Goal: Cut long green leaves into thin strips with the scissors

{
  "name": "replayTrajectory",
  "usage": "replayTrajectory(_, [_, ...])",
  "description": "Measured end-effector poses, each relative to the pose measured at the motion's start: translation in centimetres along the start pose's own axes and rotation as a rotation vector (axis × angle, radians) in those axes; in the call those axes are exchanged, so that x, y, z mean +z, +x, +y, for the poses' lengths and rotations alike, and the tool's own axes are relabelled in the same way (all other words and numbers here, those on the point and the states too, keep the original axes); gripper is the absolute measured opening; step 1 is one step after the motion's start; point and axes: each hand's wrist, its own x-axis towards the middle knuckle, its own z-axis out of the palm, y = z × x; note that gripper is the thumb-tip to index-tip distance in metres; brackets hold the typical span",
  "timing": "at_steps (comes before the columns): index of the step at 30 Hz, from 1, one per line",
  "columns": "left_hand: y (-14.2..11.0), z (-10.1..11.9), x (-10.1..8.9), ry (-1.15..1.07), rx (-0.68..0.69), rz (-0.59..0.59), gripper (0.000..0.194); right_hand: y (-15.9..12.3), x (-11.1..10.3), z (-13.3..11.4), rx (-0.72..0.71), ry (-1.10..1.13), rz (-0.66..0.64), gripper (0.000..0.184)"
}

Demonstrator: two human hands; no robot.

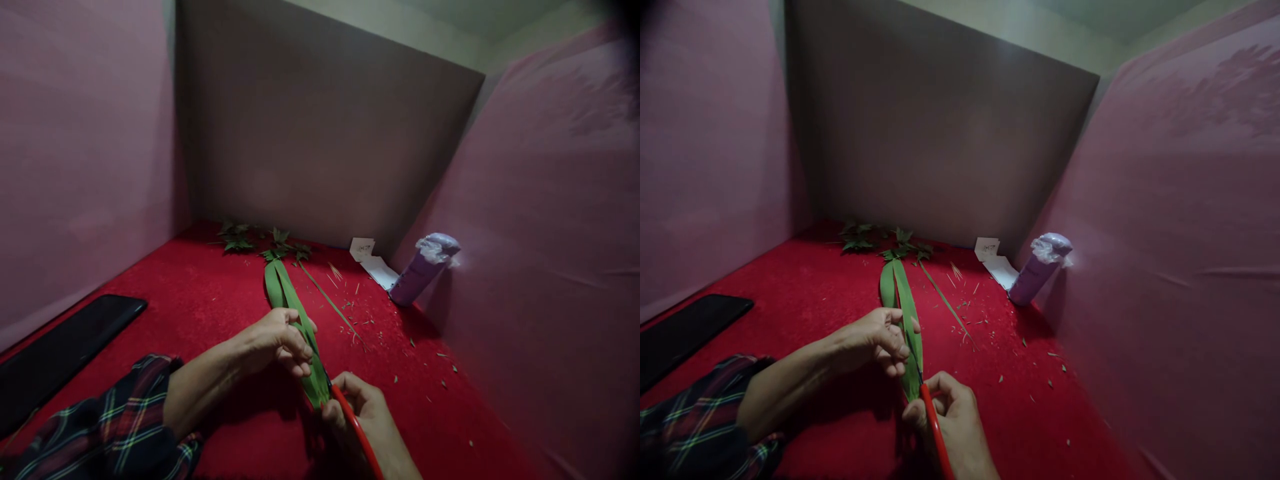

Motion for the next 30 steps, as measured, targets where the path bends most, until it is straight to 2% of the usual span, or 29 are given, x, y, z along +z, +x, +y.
replayTrajectory(12, [0.0,-0.1,0.0,0.01,0.028,-0.041,0.047,0.2,0.1,-0.2,-0.029,-0.111,-0.006,0.058])
replayTrajectory(22, [0.0,-0.2,0.2,-0.01,0.015,-0.069,0.055,0.7,0.7,0.9,-0.095,-0.009,-0.005,0.051])
replayTrajectory(25, [0.1,-0.3,0.0,-0.035,0.01,-0.069,0.052,0.9,0.6,1.0,-0.105,-0.012,0.005,0.05])
replayTrajectory(30, [0.5,-0.4,-0.4,-0.09,0.023,-0.015,0.032,1.1,0.4,1.2,-0.1,-0.001,0.024,0.049])
